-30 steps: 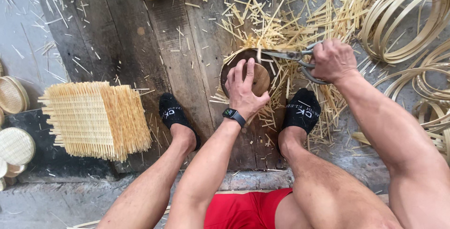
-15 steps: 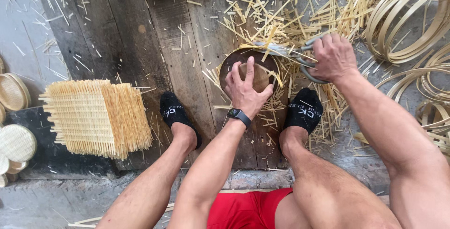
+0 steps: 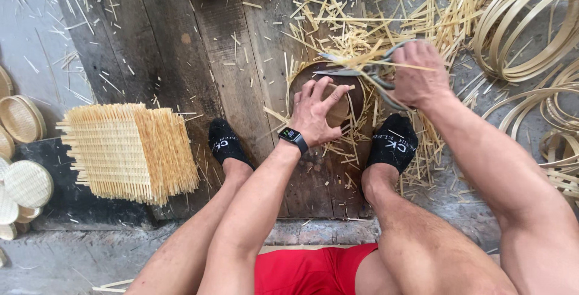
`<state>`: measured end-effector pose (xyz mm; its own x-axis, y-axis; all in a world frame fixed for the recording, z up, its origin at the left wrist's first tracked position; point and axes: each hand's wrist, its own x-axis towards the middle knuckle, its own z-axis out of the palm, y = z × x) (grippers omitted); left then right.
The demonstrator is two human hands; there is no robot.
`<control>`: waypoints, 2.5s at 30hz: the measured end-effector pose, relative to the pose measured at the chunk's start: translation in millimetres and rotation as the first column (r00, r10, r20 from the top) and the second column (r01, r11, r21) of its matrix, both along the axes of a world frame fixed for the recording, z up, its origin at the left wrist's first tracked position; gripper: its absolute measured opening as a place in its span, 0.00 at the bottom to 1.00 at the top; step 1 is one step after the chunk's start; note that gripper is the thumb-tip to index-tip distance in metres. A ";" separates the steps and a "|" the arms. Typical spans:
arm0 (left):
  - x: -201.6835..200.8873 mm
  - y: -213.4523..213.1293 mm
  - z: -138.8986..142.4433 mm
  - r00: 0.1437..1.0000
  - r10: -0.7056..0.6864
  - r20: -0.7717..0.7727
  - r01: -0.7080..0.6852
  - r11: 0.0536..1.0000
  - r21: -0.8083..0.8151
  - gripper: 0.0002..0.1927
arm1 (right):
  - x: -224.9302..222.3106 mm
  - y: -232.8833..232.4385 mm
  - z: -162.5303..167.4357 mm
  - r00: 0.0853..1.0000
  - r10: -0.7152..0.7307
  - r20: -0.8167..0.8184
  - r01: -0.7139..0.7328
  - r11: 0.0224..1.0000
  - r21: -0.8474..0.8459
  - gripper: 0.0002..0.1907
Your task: The person repeatedly trims the edges of rectangular bamboo mats using shears and a circular wooden template. They place the template on each mat, cut along the edge, then stack the finished pieces.
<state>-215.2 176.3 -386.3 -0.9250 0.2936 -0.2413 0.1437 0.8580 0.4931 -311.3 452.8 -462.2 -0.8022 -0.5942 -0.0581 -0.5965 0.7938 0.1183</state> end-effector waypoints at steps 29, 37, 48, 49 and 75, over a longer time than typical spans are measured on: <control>2.1 15.8 -5.7 0.969 0.220 -0.110 -0.223 0.975 -0.012 0.54 | -3.2 6.9 8.8 0.877 -0.181 0.445 0.150 0.983 0.103 0.17; 1.7 25.9 -1.8 0.987 0.162 0.010 -0.161 0.984 -0.079 0.48 | 0.9 8.4 2.3 0.999 -0.012 0.035 0.014 0.998 -0.068 0.23; -16.3 1.8 1.5 0.970 -0.220 0.103 0.224 0.974 -0.029 0.47 | -1.9 4.0 10.4 0.994 -0.008 0.108 0.000 0.997 0.072 0.29; -17.0 0.5 0.6 0.968 -0.234 0.093 0.236 0.971 -0.017 0.47 | -1.9 1.1 8.4 0.997 0.012 0.073 -0.013 1.000 0.018 0.26; -45.3 -2.2 -99.3 0.574 0.727 0.377 -0.809 0.575 0.122 0.22 | 30.8 -42.5 36.2 0.232 -0.171 0.958 0.871 0.475 -0.126 0.16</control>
<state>-260.5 174.1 -485.7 -0.7377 -0.4131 -0.5341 -0.6744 0.4135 0.6117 -280.5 410.3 -425.9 -0.6781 -0.1954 -0.7085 0.5017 0.5814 -0.6405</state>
